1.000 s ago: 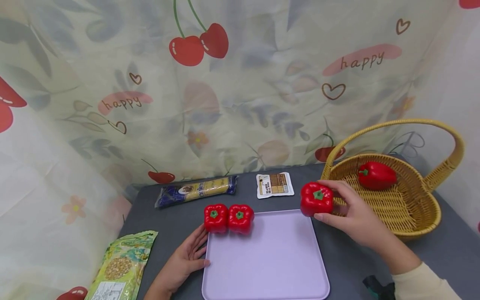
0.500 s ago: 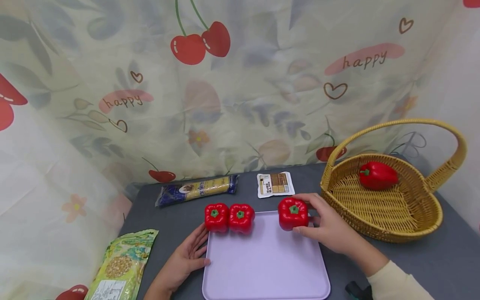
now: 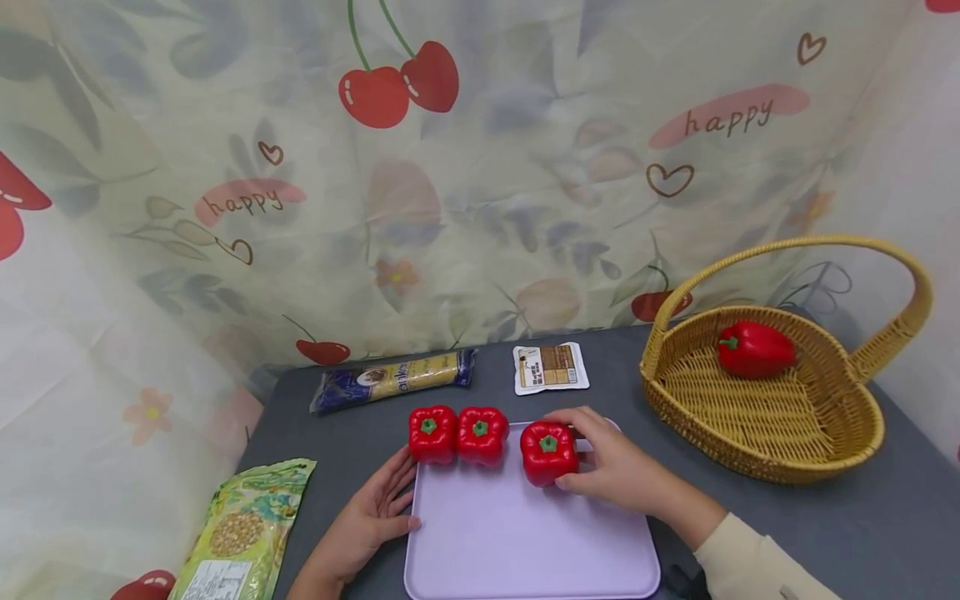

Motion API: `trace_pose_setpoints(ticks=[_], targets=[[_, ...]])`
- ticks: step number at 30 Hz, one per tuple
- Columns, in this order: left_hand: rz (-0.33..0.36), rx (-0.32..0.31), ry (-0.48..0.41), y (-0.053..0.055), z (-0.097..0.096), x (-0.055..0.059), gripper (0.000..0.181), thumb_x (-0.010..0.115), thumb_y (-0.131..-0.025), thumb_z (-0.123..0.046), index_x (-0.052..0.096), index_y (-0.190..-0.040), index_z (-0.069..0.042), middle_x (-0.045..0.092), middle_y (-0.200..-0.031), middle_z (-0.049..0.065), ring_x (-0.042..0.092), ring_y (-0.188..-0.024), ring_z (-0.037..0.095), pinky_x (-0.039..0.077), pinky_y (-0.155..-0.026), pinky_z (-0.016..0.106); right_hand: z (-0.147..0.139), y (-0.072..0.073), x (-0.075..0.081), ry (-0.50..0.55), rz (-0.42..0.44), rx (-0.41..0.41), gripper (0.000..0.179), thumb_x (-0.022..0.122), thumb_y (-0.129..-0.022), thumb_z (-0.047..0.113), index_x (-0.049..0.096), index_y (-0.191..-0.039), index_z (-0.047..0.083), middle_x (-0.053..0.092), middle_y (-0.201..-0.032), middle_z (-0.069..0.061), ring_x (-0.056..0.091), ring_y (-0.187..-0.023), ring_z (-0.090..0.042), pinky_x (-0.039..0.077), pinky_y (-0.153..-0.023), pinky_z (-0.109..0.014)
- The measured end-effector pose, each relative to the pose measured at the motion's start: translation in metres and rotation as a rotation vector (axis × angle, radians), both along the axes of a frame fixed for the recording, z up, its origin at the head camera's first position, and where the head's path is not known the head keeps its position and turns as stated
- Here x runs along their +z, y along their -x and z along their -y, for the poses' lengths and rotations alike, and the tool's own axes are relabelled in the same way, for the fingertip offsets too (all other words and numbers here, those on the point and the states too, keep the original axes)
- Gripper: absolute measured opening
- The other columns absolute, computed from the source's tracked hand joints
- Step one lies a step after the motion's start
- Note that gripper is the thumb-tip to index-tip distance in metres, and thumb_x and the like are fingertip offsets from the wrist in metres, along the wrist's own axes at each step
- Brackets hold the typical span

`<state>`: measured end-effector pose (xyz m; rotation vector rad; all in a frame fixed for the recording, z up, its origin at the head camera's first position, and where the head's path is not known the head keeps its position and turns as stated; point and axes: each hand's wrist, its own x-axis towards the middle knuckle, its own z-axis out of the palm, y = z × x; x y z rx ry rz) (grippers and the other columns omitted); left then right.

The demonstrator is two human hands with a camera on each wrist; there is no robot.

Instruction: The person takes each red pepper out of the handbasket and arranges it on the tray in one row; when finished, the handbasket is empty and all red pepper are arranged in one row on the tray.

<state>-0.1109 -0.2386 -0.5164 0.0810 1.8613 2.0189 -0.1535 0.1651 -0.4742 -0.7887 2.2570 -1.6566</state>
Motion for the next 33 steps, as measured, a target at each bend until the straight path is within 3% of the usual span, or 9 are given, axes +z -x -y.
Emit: trace_pose_setpoints(ticks=[10,20,33], targets=[[0.005,-0.005,-0.01,0.001,0.002,-0.001,0.106,0.076,-0.089,0.018,0.016,-0.174,-0.004,0.016,-0.18,0.017,0.018,-0.163,0.037,0.041,-0.118,0.034,0.009,0.005,0.003,-0.031,0.05,-0.009,0.073,0.091,-0.089,0.008,0.051,-0.15,0.0,0.051,-0.148,-0.023,0.053,-0.134,-0.05,0.062,-0.096,-0.041],[0.001,-0.007,-0.01,0.001,0.001,-0.002,0.106,0.077,-0.089,0.018,0.017,-0.174,-0.004,0.016,-0.18,0.016,0.018,-0.163,0.036,0.041,-0.118,0.034,0.018,0.008,0.011,-0.124,0.012,-0.02,0.074,0.093,-0.088,0.011,0.052,-0.147,-0.001,0.055,-0.146,-0.021,0.058,-0.132,-0.049,0.062,-0.096,-0.042],[-0.011,-0.015,0.0,0.001,0.001,-0.001,0.107,0.076,-0.088,0.019,0.017,-0.174,-0.004,0.017,-0.179,0.015,0.018,-0.163,0.034,0.04,-0.119,0.033,0.029,0.013,0.01,-0.169,0.017,-0.113,0.076,0.094,-0.087,0.012,0.052,-0.149,0.003,0.054,-0.144,-0.017,0.059,-0.132,-0.045,0.062,-0.096,-0.042]])
